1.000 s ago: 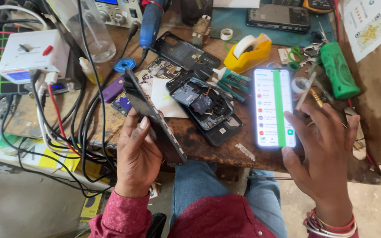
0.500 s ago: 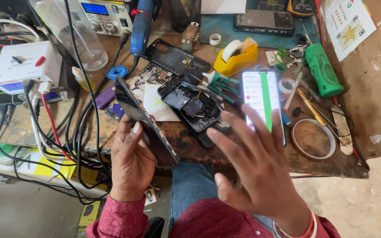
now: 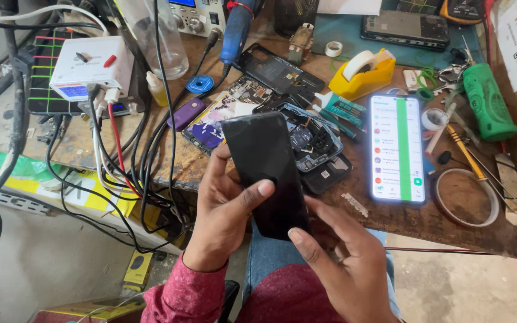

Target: The person reassembles a disassembled Redmi smartphone by aligning and snapping the screen assembly onto the chassis. They then power on the device to verify functionality and briefly interact with the touchscreen.

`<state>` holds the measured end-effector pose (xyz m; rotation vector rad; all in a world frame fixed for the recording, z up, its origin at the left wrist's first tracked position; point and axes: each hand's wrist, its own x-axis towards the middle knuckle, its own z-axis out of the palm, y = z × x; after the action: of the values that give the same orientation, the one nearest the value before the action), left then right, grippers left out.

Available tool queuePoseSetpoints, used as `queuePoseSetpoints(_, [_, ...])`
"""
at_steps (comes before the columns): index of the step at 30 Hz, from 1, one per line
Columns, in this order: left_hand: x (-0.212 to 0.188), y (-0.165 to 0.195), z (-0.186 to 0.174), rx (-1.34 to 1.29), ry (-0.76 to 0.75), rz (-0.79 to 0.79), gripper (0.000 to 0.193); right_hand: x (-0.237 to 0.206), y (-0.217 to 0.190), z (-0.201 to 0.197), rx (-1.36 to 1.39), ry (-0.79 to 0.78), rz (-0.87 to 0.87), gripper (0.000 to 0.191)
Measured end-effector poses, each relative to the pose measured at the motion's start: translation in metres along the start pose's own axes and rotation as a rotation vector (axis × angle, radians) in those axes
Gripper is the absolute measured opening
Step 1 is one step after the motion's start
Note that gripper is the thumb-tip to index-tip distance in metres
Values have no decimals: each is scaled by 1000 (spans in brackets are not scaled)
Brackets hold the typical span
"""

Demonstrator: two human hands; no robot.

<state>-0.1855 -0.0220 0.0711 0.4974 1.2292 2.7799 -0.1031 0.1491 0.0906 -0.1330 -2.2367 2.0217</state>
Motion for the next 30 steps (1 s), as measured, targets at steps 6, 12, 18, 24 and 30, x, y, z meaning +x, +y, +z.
queuePoseSetpoints(6, [-17,11,-5,-160,-127,-150,37,-25,15,9,-190,177,-388,33])
queuePoseSetpoints(12, [-20,9,-18,-464,-350,-102,30,-42,13,7,-505,70,-715,31])
queuePoseSetpoints(18, [-28,12,-15,-405,-267,-110,28,-52,8,6,-531,51,-568,33])
queuePoseSetpoints(24, [-32,10,-3,-174,-177,-297,30,-52,11,-21,-48,48,-95,18])
queuePoseSetpoints(30, [-36,-2,9,-57,-169,-451,31,-47,18,-47,-64,-110,-48,17])
